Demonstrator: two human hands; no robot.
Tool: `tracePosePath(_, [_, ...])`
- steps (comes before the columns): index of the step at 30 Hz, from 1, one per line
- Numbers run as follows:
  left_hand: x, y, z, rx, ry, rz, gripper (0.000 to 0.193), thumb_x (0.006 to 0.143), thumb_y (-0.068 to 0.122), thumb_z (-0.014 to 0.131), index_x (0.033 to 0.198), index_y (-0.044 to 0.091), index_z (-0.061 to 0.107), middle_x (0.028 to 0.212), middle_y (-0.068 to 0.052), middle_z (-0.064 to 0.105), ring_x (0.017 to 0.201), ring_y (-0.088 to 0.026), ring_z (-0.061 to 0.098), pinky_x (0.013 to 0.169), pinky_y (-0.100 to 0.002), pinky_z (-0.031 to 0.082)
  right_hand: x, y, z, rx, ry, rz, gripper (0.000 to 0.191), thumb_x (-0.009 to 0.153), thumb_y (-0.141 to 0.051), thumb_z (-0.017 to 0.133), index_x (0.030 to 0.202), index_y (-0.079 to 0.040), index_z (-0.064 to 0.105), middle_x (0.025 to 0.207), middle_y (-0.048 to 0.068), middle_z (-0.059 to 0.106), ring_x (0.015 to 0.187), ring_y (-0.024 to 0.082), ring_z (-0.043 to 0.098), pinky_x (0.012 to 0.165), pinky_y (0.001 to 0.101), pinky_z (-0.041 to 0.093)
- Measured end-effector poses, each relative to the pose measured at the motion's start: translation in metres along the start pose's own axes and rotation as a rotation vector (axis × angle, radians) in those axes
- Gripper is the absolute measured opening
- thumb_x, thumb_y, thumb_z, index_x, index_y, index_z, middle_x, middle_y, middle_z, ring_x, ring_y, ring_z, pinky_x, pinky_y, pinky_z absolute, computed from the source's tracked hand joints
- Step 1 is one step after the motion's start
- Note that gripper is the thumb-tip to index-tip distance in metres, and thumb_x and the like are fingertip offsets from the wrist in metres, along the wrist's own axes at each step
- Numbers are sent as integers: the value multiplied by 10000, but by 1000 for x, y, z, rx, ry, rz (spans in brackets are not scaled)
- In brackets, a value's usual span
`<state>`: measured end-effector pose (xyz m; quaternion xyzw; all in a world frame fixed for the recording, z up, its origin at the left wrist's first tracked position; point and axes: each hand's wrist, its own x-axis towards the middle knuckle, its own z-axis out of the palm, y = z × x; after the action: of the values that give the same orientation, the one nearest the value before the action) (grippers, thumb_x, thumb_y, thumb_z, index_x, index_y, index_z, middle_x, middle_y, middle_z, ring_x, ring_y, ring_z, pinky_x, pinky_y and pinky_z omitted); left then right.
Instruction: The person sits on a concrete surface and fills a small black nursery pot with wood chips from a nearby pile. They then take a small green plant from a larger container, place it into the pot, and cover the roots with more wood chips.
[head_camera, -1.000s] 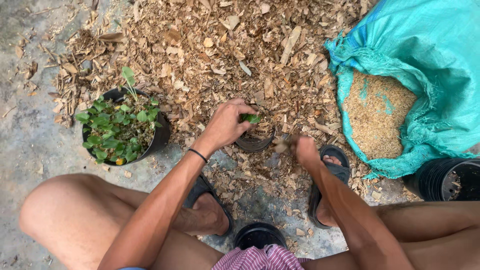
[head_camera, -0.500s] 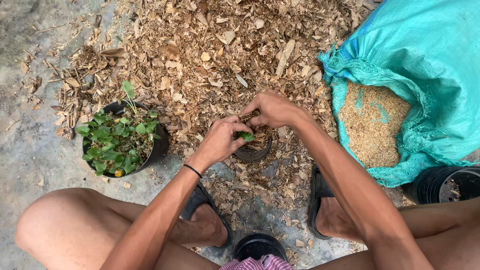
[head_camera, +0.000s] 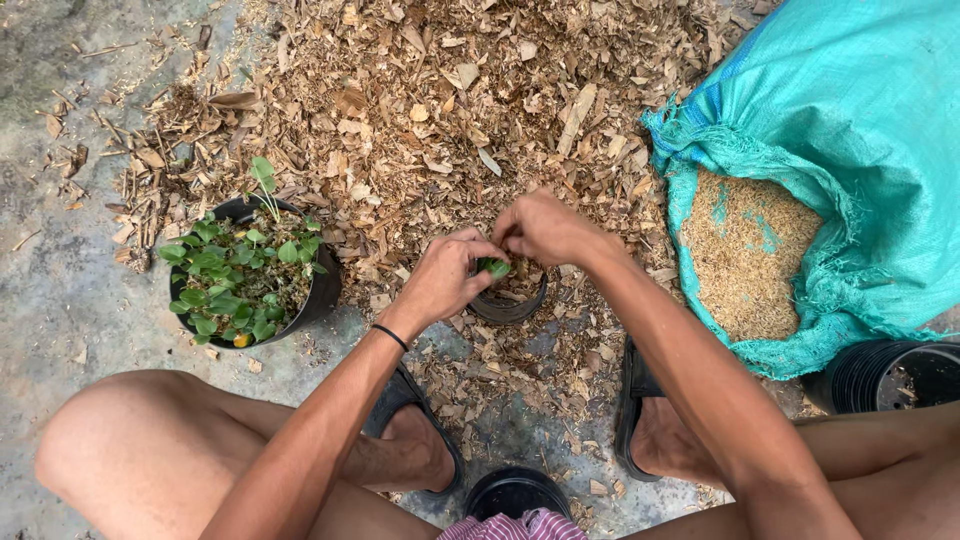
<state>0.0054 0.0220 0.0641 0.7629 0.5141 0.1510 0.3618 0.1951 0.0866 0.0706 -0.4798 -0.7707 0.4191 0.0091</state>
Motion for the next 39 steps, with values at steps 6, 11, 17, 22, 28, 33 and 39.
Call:
tracePosePath(6, [4, 7, 0, -37, -9, -144, 243, 888, 137, 755, 1130, 152, 760, 1024, -23, 691, 817, -173, 678, 767, -370, 597, -3, 2, 9, 66, -12, -41, 283, 901, 61, 608, 1093, -81, 761, 983, 132, 771, 755, 181, 664, 632, 353, 579])
tracePosePath(11, [9, 9, -2, -108, -1, -202, 379, 872, 148, 762, 1242, 199, 699, 999, -23, 694, 812, -156, 649, 741, -381, 619, -10, 6, -5, 306, 83, -172, 402, 858, 91, 619, 1211, -89, 692, 1163, 117, 731, 1041, 204, 711, 831, 341, 608])
tracePosePath(17, [7, 4, -1, -41, 81, -14, 483, 839, 137, 797, 1300, 118, 653, 1037, -78, 684, 887, -187, 675, 808, -366, 609, -27, 16, -10, 215, 189, 59, 351, 938, 4, 649, 1254, -129, 721, 1116, 124, 811, 957, 213, 788, 846, 336, 653])
tracePosePath(22, [4, -9, 2, 213, 175, 135, 478, 864, 153, 753, 1317, 83, 616, 1256, -121, 604, 1149, -277, 604, 1002, -452, 494, -32, 29, -2, 423, 384, 85, 428, 871, 44, 653, 1237, -172, 708, 1149, 72, 759, 980, 128, 734, 816, 287, 632])
tracePosePath(28, [-4, -23, 19, 450, 249, 324, 437, 913, 240, 660, 1325, 96, 629, 1268, -72, 624, 1160, -242, 554, 955, -460, 411, -42, 45, 9, 329, 389, 114, 312, 855, 27, 746, 1099, -161, 799, 1070, 44, 723, 809, 188, 632, 755, 371, 583])
tracePosePath(33, [8, -34, 34, 474, 273, 263, 241, 968, 287, 665, 1152, 157, 748, 1081, 9, 675, 1018, -166, 555, 871, -389, 404, -28, 53, 32, 242, 346, 34, 355, 786, 53, 747, 1045, -179, 821, 1096, 21, 704, 942, 174, 667, 818, 378, 630])
tracePosePath(39, [31, -51, 49, 510, 241, 169, 212, 910, 327, 713, 1037, 187, 808, 970, 28, 652, 901, -155, 508, 797, -359, 409, -12, 61, 49, 131, 398, -61, 448, 741, 139, 675, 1023, -167, 844, 1086, 43, 763, 993, 191, 702, 905, 385, 598])
